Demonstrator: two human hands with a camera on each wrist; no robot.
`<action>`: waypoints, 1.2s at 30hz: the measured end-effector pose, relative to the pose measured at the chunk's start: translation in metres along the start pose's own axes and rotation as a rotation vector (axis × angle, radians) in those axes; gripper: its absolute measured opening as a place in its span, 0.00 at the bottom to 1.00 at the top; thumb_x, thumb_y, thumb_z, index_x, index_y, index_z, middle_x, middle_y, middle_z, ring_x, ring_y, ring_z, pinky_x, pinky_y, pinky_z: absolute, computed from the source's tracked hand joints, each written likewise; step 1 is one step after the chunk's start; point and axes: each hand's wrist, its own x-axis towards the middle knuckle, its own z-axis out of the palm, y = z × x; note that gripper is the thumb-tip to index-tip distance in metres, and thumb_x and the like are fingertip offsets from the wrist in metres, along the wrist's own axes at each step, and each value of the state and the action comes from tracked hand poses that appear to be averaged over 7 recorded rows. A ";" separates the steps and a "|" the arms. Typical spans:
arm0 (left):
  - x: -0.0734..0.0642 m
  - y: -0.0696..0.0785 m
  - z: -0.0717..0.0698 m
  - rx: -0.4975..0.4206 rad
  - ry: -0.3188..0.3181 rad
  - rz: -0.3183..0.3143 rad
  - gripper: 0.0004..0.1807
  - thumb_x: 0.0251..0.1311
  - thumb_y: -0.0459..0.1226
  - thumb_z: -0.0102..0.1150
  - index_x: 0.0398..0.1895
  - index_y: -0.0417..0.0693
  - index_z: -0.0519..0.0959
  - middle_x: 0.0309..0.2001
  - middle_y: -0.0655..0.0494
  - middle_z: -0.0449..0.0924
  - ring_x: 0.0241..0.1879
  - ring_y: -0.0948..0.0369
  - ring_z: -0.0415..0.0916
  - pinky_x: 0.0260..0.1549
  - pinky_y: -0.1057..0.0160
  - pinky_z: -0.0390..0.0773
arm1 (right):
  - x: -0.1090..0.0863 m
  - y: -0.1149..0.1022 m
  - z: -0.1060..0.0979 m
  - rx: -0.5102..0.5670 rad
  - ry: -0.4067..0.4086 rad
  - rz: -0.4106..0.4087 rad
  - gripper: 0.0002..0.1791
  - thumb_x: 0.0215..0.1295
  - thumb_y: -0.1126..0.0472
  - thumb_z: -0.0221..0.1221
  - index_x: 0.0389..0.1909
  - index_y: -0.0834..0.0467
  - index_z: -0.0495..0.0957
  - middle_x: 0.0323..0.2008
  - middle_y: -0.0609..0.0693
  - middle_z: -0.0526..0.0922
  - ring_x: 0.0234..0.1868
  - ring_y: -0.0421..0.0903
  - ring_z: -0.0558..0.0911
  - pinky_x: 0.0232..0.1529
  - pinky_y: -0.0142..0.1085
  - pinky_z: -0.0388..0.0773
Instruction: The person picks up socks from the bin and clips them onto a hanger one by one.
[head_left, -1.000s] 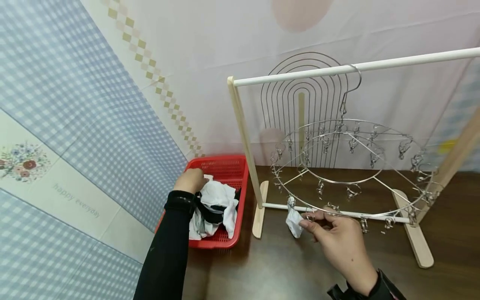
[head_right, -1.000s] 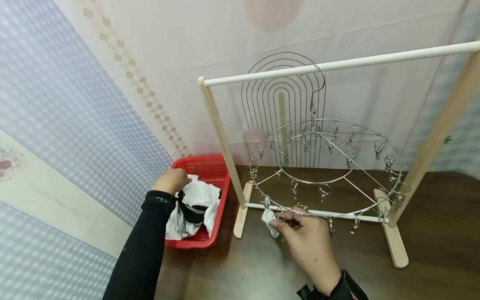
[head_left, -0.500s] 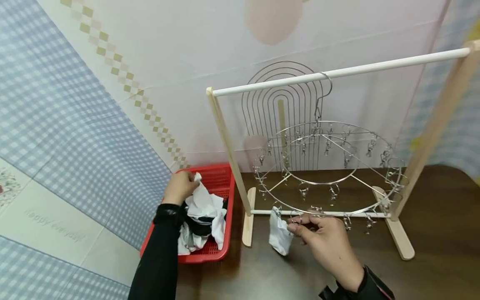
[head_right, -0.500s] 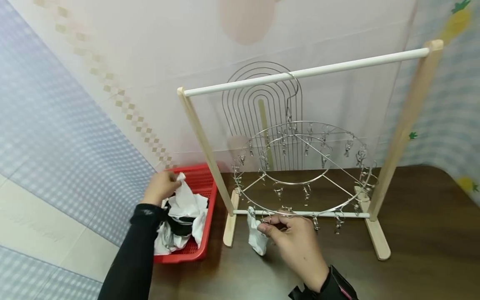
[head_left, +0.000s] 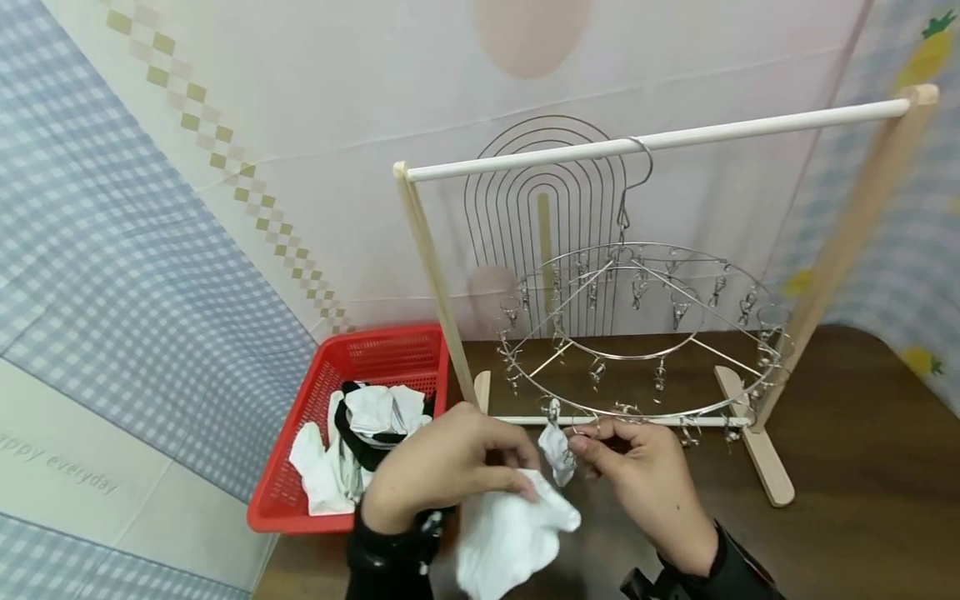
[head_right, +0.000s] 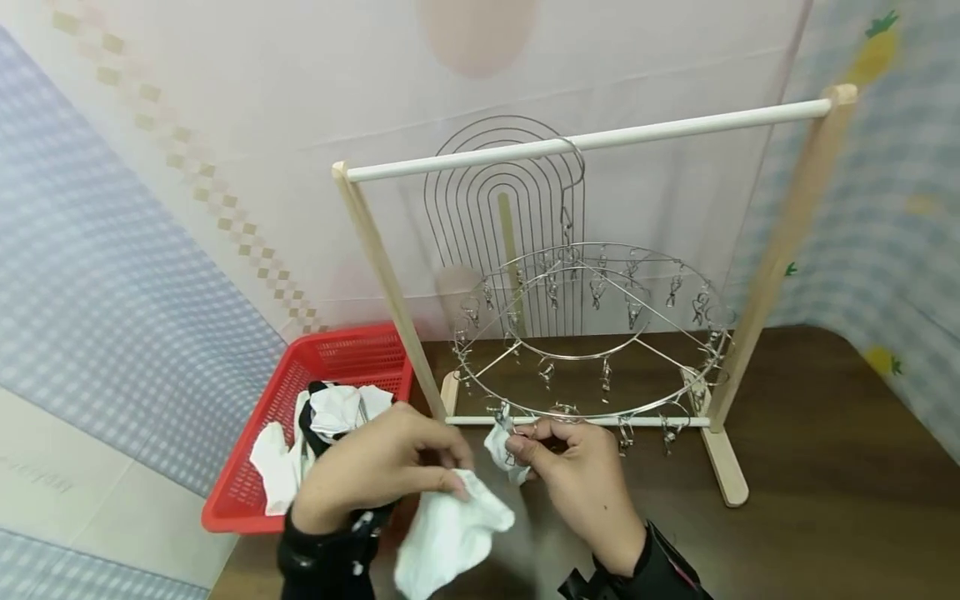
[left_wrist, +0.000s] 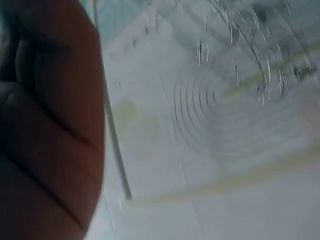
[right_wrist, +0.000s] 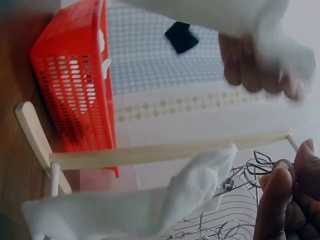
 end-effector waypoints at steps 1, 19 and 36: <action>0.006 0.003 0.005 0.023 -0.004 -0.009 0.05 0.69 0.41 0.80 0.43 0.53 0.93 0.35 0.65 0.92 0.32 0.82 0.77 0.35 0.76 0.81 | -0.001 -0.001 0.000 0.008 0.000 0.001 0.02 0.73 0.69 0.72 0.40 0.65 0.92 0.40 0.53 0.95 0.31 0.38 0.87 0.36 0.35 0.88; 0.030 0.000 0.026 0.096 0.065 -0.149 0.04 0.71 0.37 0.77 0.43 0.56 0.96 0.33 0.66 0.91 0.28 0.76 0.72 0.30 0.73 0.72 | -0.005 -0.004 -0.001 0.062 0.026 -0.019 0.08 0.73 0.71 0.71 0.31 0.66 0.87 0.38 0.37 0.93 0.31 0.36 0.84 0.35 0.32 0.84; 0.030 0.004 0.028 0.095 0.187 -0.130 0.04 0.70 0.38 0.79 0.44 0.56 0.97 0.36 0.66 0.95 0.30 0.78 0.78 0.33 0.73 0.79 | -0.007 -0.003 -0.003 -0.029 -0.023 -0.067 0.03 0.73 0.66 0.73 0.44 0.62 0.92 0.47 0.53 0.97 0.45 0.33 0.90 0.47 0.30 0.85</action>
